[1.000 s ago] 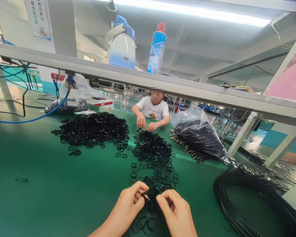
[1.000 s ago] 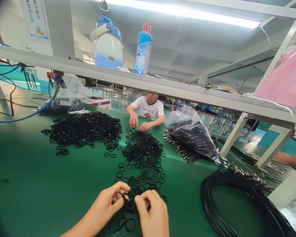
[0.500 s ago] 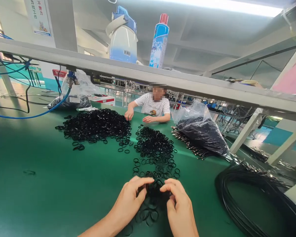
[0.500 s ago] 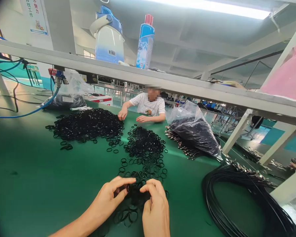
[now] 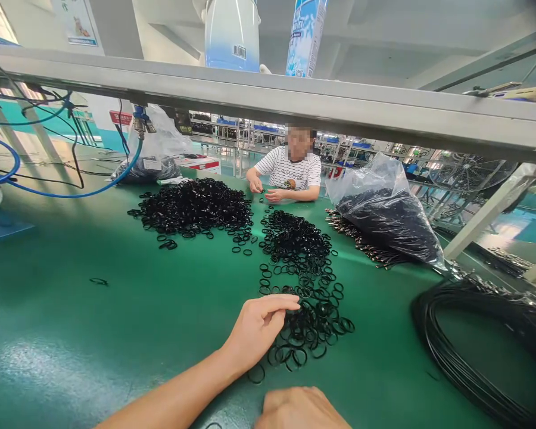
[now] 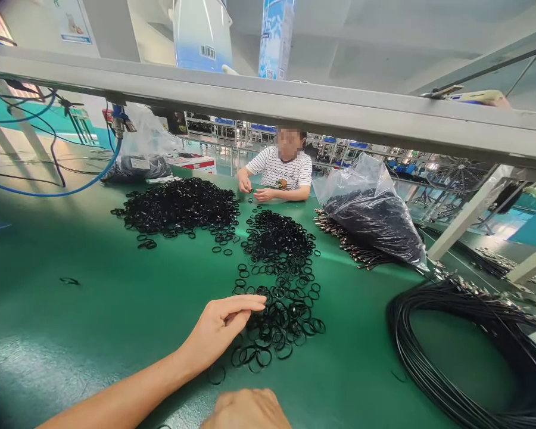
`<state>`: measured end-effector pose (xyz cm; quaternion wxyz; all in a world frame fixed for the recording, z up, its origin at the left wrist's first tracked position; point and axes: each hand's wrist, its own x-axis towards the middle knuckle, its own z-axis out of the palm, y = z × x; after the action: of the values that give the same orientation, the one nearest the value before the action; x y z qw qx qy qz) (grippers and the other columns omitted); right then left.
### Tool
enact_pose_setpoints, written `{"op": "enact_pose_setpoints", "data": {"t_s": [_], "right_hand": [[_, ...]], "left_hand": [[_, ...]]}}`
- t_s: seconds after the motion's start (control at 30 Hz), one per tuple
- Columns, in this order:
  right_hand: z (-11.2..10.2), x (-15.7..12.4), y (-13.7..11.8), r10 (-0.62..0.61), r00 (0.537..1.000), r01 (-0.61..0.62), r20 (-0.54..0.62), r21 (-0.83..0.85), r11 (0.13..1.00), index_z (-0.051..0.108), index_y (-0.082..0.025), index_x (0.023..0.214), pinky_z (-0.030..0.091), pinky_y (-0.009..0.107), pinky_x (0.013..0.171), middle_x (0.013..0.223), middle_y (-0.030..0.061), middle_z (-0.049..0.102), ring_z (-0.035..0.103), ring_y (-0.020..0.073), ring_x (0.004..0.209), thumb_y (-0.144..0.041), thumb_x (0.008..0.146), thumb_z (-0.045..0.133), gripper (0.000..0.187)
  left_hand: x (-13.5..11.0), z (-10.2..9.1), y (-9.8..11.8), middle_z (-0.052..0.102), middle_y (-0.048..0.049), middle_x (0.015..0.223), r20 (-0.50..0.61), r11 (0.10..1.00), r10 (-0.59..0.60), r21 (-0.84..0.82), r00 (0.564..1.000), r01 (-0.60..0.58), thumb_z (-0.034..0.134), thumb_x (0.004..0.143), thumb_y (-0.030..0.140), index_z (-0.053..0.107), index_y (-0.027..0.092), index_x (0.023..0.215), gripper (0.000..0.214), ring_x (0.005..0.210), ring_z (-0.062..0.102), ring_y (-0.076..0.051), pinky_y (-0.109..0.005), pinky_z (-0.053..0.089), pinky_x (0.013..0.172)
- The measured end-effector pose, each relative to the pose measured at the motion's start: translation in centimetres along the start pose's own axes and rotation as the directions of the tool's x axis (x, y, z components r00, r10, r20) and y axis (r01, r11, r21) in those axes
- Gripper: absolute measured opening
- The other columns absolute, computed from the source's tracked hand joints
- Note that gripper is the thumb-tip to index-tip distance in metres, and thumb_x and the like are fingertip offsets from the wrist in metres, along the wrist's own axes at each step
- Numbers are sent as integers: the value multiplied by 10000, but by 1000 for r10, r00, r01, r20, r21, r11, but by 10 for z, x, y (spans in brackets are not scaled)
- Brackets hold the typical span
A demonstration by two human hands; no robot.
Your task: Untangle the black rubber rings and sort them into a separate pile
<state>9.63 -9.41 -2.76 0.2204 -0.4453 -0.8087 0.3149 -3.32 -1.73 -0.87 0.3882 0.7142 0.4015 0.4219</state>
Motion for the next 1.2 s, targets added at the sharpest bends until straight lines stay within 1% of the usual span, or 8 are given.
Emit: {"op": "enact_pose_setpoints", "data": {"t_s": [0.1, 0.2, 0.27, 0.53, 0.73, 0.9, 1.1, 1.2], "right_hand": [[-20, 10, 1, 151, 982, -127, -114, 189, 974, 592, -221, 580, 323, 200, 508, 593, -34, 594, 537, 119, 557, -131, 655, 538, 129], [-38, 17, 11, 369, 909, -208, -192, 557, 804, 545, -192, 695, 383, 206, 505, 595, -15, 578, 575, 144, 591, -222, 730, 540, 46], [-43, 19, 20, 405, 891, -161, -205, 691, 704, 549, -171, 742, 400, 208, 485, 619, 2, 587, 592, 155, 603, -301, 732, 598, 139], [-40, 23, 29, 468, 801, -44, -372, 744, 667, 619, -143, 750, 382, 195, 513, 620, 9, 621, 606, 139, 599, -292, 699, 657, 163], [-42, 24, 36, 509, 751, -3, -420, 769, 639, 617, -128, 753, 383, 193, 480, 599, 15, 600, 579, 136, 565, -363, 670, 690, 260], [-49, 22, 44, 519, 703, 12, -487, 738, 675, 617, -134, 767, 413, 215, 500, 607, -4, 560, 544, 130, 550, -428, 645, 710, 331], [-44, 24, 35, 393, 816, -56, -425, 618, 785, 649, -154, 859, 437, 237, 580, 788, 52, 640, 575, 171, 705, -359, 707, 677, 257], [-44, 25, 34, 403, 810, -49, -427, 635, 771, 633, -150, 743, 422, 225, 553, 656, 20, 604, 557, 148, 621, -357, 710, 671, 213]], "left_hand": [[-2, -1, 5, 673, -9, 1092, 16, 998, 61, -17, 998, -60, 437, 842, 167, 725, 235, 881, 299, 1030, 579, -185, -282, 430, 907], [-3, -1, 11, 692, -12, 951, 97, 998, 27, -57, 995, -21, 444, 884, 247, 701, 232, 942, 264, 887, 606, -165, -248, 451, 819], [-4, 2, 13, 688, -7, 849, 179, 998, -14, -63, 984, 25, 499, 869, 303, 669, 233, 1035, 249, 769, 601, -154, -227, 460, 705], [-1, 10, 7, 623, -2, 712, 171, 959, -174, -192, 970, 206, 534, 828, 286, 699, 171, 918, 220, 621, 536, -128, -203, 442, 565], [-1, 9, 6, 497, 49, 576, 145, 983, -146, -90, 979, 160, 491, 863, 382, 677, 180, 823, 277, 541, 420, -96, -187, 325, 512], [3, 6, -3, 451, 59, 545, 103, 967, -219, -109, 970, 230, 469, 846, 485, 575, 165, 739, 353, 501, 400, -98, -186, 318, 473], [3, 9, -6, 421, 63, 556, 163, 959, -201, -168, 966, 228, 500, 824, 503, 515, 165, 692, 363, 511, 393, -96, -183, 317, 472], [1, 11, -5, 389, 70, 567, 174, 963, -173, -176, 969, 203, 499, 825, 509, 482, 173, 669, 371, 512, 366, -93, -187, 301, 472]]}}
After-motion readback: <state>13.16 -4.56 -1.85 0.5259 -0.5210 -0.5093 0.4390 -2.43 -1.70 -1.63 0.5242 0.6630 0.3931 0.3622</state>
